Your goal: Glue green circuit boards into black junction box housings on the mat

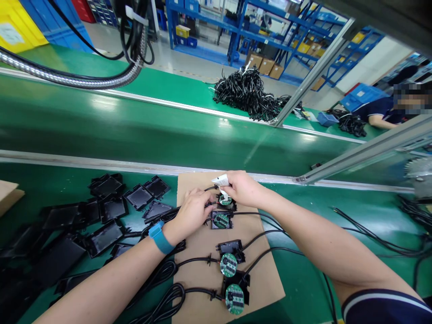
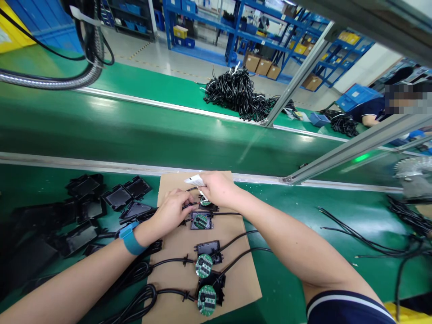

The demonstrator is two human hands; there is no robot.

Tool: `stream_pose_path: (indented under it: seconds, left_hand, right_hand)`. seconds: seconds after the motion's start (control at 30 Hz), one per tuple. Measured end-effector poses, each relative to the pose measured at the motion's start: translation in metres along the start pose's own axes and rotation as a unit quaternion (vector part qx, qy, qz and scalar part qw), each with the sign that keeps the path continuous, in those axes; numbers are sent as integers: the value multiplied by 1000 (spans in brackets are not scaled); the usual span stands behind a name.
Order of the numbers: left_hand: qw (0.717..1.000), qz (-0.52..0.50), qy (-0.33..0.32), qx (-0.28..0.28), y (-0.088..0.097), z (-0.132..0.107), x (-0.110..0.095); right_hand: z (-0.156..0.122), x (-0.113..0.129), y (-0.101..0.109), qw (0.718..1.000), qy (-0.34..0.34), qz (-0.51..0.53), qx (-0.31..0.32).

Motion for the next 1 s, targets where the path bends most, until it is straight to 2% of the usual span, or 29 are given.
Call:
stream_pose_path:
  seconds: [0.3,0.4,0.5,0.6,0.7,0.77,0.83,0.93,1.0]
  left_hand:
    - [1000,13,15,21,0,5,2]
    - [999,23,5,37,-1,6,3]
    - [996,79,-26,43,2,8,0]
    - [985,154,-69,24,8,-1,-5]
    - [980,157,-92,76,6,-18,-6]
    - [979,149,-83,115,2,-25,-3]
    - [978,150,-75,128,0,-27,-4]
    - [976,154,-77,130,1,-29,-18]
    - [977,148,-80,128,4,-33,-30]
  right_hand:
    - [-9,-9,7,1000,6,18,-25]
    - [-15,-7,16,998,-25,18,-47]
    - [-25,-10,28,991,-67,50,-107]
    - [-46,-20,33,955,-146,190,-173]
    - [-75,-30,22,879,-232,371,-192]
    - [-94,-33,12,834,-247,451,-201]
    - [-110,-32,5,803,-245,498,-215]
    - [-131,-24,0,778,-263,516,-245]
    - [-142,-14,-1,783,-275,494,-260]
Point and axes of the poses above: each hand's wrist, its own z-axis towards the middle knuckle, its own y-axis out of the back of the hand, x = y × z, the point moved 3 cm from there along z, towards the middle knuckle, and after that the axes turned 5 degrees about -z, right-handed, at the moved point
